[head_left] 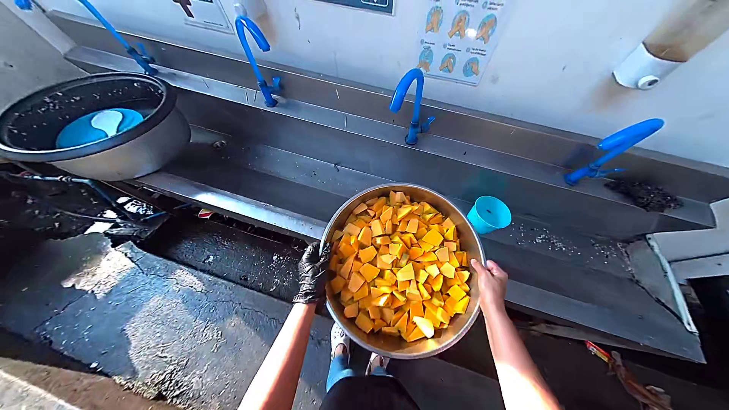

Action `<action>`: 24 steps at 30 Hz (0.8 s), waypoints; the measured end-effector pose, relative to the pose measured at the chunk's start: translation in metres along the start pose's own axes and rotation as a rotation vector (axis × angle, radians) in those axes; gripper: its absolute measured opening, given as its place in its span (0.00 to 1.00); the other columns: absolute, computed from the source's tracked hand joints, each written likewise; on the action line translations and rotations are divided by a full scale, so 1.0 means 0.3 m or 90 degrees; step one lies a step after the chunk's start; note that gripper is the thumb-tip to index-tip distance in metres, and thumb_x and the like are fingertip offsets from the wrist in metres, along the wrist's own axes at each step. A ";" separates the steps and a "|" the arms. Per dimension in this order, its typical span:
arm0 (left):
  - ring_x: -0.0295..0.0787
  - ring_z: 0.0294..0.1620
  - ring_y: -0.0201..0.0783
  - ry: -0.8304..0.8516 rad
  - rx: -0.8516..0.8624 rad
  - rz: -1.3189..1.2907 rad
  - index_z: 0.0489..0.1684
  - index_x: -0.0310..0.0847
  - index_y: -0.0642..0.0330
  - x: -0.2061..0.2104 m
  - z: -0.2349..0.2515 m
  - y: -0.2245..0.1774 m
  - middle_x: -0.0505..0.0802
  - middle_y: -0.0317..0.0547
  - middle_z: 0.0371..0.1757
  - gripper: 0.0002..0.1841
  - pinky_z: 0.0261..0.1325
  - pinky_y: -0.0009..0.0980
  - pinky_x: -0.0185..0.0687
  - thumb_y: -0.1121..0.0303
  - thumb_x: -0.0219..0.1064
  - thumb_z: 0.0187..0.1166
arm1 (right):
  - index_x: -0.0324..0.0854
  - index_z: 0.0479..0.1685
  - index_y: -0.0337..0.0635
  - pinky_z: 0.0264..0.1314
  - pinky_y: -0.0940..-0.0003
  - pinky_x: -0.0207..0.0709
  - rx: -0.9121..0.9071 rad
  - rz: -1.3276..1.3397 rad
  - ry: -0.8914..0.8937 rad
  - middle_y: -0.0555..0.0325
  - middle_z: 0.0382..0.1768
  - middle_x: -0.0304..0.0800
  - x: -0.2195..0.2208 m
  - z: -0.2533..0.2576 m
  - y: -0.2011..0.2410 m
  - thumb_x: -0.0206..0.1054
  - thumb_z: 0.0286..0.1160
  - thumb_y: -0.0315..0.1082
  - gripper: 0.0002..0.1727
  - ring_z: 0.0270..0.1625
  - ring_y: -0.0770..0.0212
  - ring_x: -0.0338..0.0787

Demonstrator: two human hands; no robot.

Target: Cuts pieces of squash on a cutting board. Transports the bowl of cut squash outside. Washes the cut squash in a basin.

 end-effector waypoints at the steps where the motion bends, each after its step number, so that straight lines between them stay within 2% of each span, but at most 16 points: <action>1: 0.83 0.40 0.25 0.000 -0.009 0.024 0.54 0.79 0.72 0.041 0.054 -0.004 0.87 0.44 0.41 0.11 0.49 0.26 0.81 0.71 0.64 0.84 | 0.69 0.17 0.37 0.39 0.63 0.64 -0.004 -0.011 -0.002 0.61 0.20 0.64 0.024 0.054 0.017 0.70 0.79 0.29 0.21 0.28 0.64 0.66; 2: 0.83 0.42 0.28 0.006 -0.024 0.051 0.55 0.79 0.73 0.080 0.103 -0.012 0.88 0.48 0.43 0.12 0.51 0.29 0.81 0.70 0.65 0.85 | 0.69 0.16 0.37 0.39 0.62 0.64 -0.007 -0.022 -0.007 0.60 0.20 0.64 0.048 0.103 0.029 0.70 0.80 0.30 0.21 0.28 0.64 0.67; 4: 0.86 0.52 0.41 0.031 -0.048 0.097 0.62 0.79 0.75 0.146 0.201 -0.009 0.89 0.60 0.53 0.16 0.62 0.39 0.80 0.70 0.64 0.85 | 0.68 0.16 0.38 0.39 0.62 0.64 -0.011 -0.037 -0.017 0.61 0.20 0.63 0.099 0.191 0.040 0.70 0.80 0.31 0.22 0.28 0.64 0.67; 5: 0.87 0.54 0.43 0.034 -0.045 0.102 0.62 0.79 0.75 0.171 0.252 0.009 0.90 0.62 0.54 0.16 0.64 0.41 0.80 0.70 0.65 0.85 | 0.69 0.16 0.38 0.39 0.62 0.64 -0.011 -0.040 -0.022 0.61 0.20 0.64 0.127 0.228 0.041 0.70 0.80 0.31 0.21 0.28 0.64 0.67; 8: 0.85 0.43 0.38 0.032 -0.026 0.095 0.54 0.80 0.73 0.228 0.382 0.069 0.89 0.54 0.43 0.12 0.53 0.38 0.82 0.71 0.67 0.83 | 0.68 0.16 0.39 0.39 0.64 0.64 -0.014 -0.036 -0.036 0.62 0.20 0.63 0.211 0.316 0.035 0.70 0.79 0.30 0.21 0.28 0.66 0.67; 11: 0.83 0.39 0.41 0.038 -0.012 0.138 0.49 0.80 0.72 0.264 0.477 0.108 0.87 0.54 0.38 0.12 0.49 0.43 0.80 0.68 0.67 0.84 | 0.67 0.16 0.40 0.37 0.67 0.64 -0.020 -0.027 -0.053 0.64 0.19 0.62 0.284 0.378 0.033 0.70 0.79 0.29 0.22 0.27 0.68 0.66; 14: 0.84 0.42 0.47 0.048 -0.022 0.160 0.53 0.80 0.71 0.295 0.551 0.134 0.87 0.58 0.41 0.14 0.52 0.49 0.80 0.65 0.64 0.87 | 0.68 0.16 0.40 0.39 0.66 0.64 -0.033 -0.034 -0.057 0.64 0.20 0.63 0.341 0.435 0.036 0.70 0.78 0.30 0.21 0.28 0.67 0.67; 16: 0.84 0.41 0.48 0.058 -0.027 0.164 0.54 0.79 0.69 0.310 0.601 0.145 0.87 0.58 0.41 0.15 0.50 0.51 0.79 0.63 0.62 0.88 | 0.67 0.15 0.40 0.38 0.67 0.64 -0.038 -0.036 -0.058 0.64 0.19 0.62 0.374 0.469 0.050 0.69 0.79 0.29 0.22 0.27 0.68 0.66; 19: 0.83 0.39 0.48 0.075 -0.001 0.169 0.52 0.79 0.68 0.331 0.664 0.150 0.86 0.57 0.39 0.15 0.46 0.50 0.80 0.60 0.62 0.89 | 0.64 0.14 0.42 0.36 0.67 0.63 -0.030 -0.018 -0.048 0.64 0.18 0.61 0.409 0.503 0.062 0.68 0.80 0.29 0.24 0.26 0.68 0.66; 22: 0.84 0.42 0.53 0.074 0.042 0.181 0.50 0.80 0.71 0.343 0.700 0.123 0.87 0.63 0.41 0.16 0.49 0.55 0.79 0.62 0.61 0.88 | 0.61 0.12 0.44 0.34 0.68 0.64 -0.028 0.017 -0.066 0.64 0.17 0.62 0.434 0.534 0.063 0.69 0.78 0.27 0.25 0.24 0.68 0.66; 24: 0.83 0.40 0.51 0.068 0.053 0.179 0.48 0.79 0.71 0.347 0.713 0.122 0.86 0.61 0.38 0.15 0.47 0.53 0.78 0.63 0.62 0.88 | 0.60 0.11 0.45 0.33 0.69 0.64 -0.023 0.024 -0.075 0.65 0.16 0.61 0.438 0.541 0.063 0.70 0.76 0.26 0.26 0.23 0.69 0.66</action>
Point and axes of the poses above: each hand's wrist, its own z-axis towards the middle knuckle, its own x-axis out of the palm, y = z × x, the point moved 6 cm from there along z, towards the middle knuckle
